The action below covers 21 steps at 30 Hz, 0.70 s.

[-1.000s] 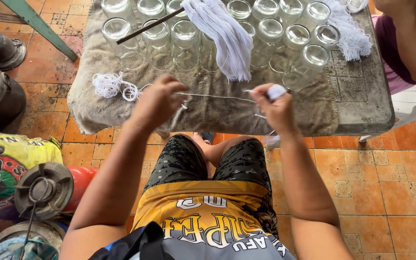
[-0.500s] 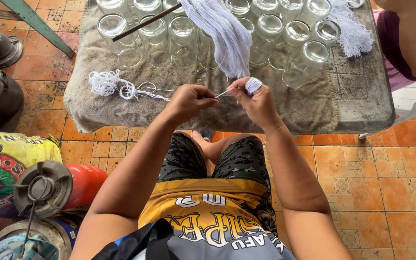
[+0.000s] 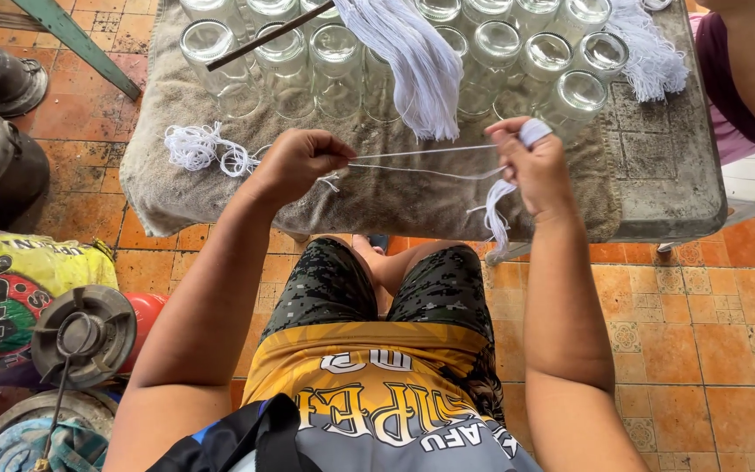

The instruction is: Untangling and organizing bundles of white candle wicks on a table with glass jars.

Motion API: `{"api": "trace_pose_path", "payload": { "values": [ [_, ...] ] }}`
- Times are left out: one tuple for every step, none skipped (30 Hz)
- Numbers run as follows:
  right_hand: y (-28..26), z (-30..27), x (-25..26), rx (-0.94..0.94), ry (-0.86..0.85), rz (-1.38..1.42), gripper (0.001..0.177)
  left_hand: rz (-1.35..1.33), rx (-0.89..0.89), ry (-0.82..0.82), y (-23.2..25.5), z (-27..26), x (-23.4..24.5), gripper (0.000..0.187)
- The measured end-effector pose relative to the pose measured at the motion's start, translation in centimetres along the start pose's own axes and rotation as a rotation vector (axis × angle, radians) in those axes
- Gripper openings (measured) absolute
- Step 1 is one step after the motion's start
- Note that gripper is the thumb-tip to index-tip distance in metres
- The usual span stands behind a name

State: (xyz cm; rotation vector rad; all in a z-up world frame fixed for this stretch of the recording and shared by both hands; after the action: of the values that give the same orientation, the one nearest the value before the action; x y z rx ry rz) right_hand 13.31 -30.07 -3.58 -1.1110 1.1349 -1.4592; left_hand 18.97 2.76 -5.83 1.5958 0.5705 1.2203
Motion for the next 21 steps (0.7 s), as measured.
{"api": "trace_pose_path", "payload": {
  "values": [
    [0.4, 0.1, 0.9, 0.002, 0.000, -0.001, 0.011, 0.000, -0.002, 0.001, -0.3, 0.1, 0.1, 0.012],
    [1.2, 0.1, 1.8, -0.043, 0.008, 0.127, 0.013, 0.003, -0.010, 0.030, -0.5, 0.3, 0.4, 0.013],
    [2.0, 0.2, 2.7, -0.087, 0.019, 0.255, 0.015, 0.007, -0.021, 0.058, -0.6, 0.5, 0.7, 0.014],
    [2.6, 0.3, 3.1, -0.084, 0.020, 0.256, 0.015, 0.008, -0.024, 0.058, -0.3, 0.6, 0.7, 0.014],
    [3.3, 0.3, 3.6, -0.079, 0.025, 0.324, 0.016, -0.027, -0.022, 0.079, -0.1, 0.5, 0.8, 0.017],
    [3.9, 0.4, 4.0, -0.074, 0.029, 0.392, 0.016, -0.063, -0.020, 0.099, 0.1, 0.5, 0.9, 0.021],
    [4.0, 0.2, 3.9, -0.076, 0.030, 0.392, 0.016, -0.063, -0.018, 0.098, 0.3, 0.4, 0.9, 0.021],
    [4.0, 0.0, 3.9, -0.060, 0.039, 0.418, 0.017, -0.043, -0.035, 0.120, 0.6, 0.4, 1.1, 0.024],
    [3.9, -0.2, 4.0, -0.044, 0.052, 0.443, 0.017, -0.023, -0.055, 0.139, 0.9, 0.5, 1.2, 0.027],
    [4.2, -0.4, 4.2, -0.045, 0.056, 0.444, 0.017, -0.023, -0.055, 0.135, 0.7, 0.4, 0.9, 0.027],
    [4.3, -0.4, 4.4, -0.026, 0.061, 0.460, 0.018, 0.090, -0.033, 0.152, 0.4, 0.4, 0.9, 0.028],
    [4.4, -0.5, 4.5, -0.007, 0.067, 0.476, 0.020, 0.203, -0.012, 0.169, 0.1, 0.4, 1.0, 0.029],
    [4.5, -0.5, 4.3, -0.008, 0.066, 0.478, 0.020, 0.205, -0.010, 0.169, 0.0, 0.4, 1.1, 0.029],
    [4.4, -0.5, 4.1, 0.009, 0.067, 0.453, 0.021, 0.354, 0.025, 0.183, -0.3, 0.5, 1.3, 0.028],
    [4.4, -0.7, 4.2, 0.026, 0.072, 0.427, 0.021, 0.503, 0.058, 0.192, -0.6, 0.6, 1.3, 0.027],
    [4.3, -0.9, 4.0, 0.024, 0.075, 0.428, 0.021, 0.503, 0.058, 0.188, -0.5, 0.5, 1.3, 0.027],
    [4.0, -1.0, 3.8, 0.041, 0.072, 0.384, 0.020, 0.579, 0.079, 0.193, -0.6, 0.5, 1.4, 0.028],
    [3.7, -1.1, 3.6, 0.059, 0.069, 0.340, 0.020, 0.655, 0.099, 0.198, -0.6, 0.5, 1.6, 0.030],
    [4.0, -0.9, 3.5, 0.058, 0.067, 0.341, 0.020, 0.656, 0.101, 0.198, -1.0, 0.6, 1.5, 0.030],
    [4.2, -0.7, 3.4, 0.076, 0.057, 0.294, 0.020, 0.694, 0.147, 0.199, -1.7, 0.6, 1.5, 0.032],
    [4.4, -0.6, 3.3, 0.094, 0.045, 0.247, 0.020, 0.731, 0.194, 0.201, -2.4, 0.5, 1.6, 0.033]
  ]
}}
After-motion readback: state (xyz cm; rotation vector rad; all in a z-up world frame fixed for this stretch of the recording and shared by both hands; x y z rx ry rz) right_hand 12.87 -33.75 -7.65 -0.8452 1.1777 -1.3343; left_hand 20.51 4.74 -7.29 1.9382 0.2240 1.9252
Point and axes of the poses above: each hand's wrist, its own z-axis towards the middle knuckle, its own x-axis out of the back of the hand, y = z × x, the point moved 8 cm from there along z, towards the middle knuckle, and after that the axes turned 4 degrees about x, right-handed, at the moved point
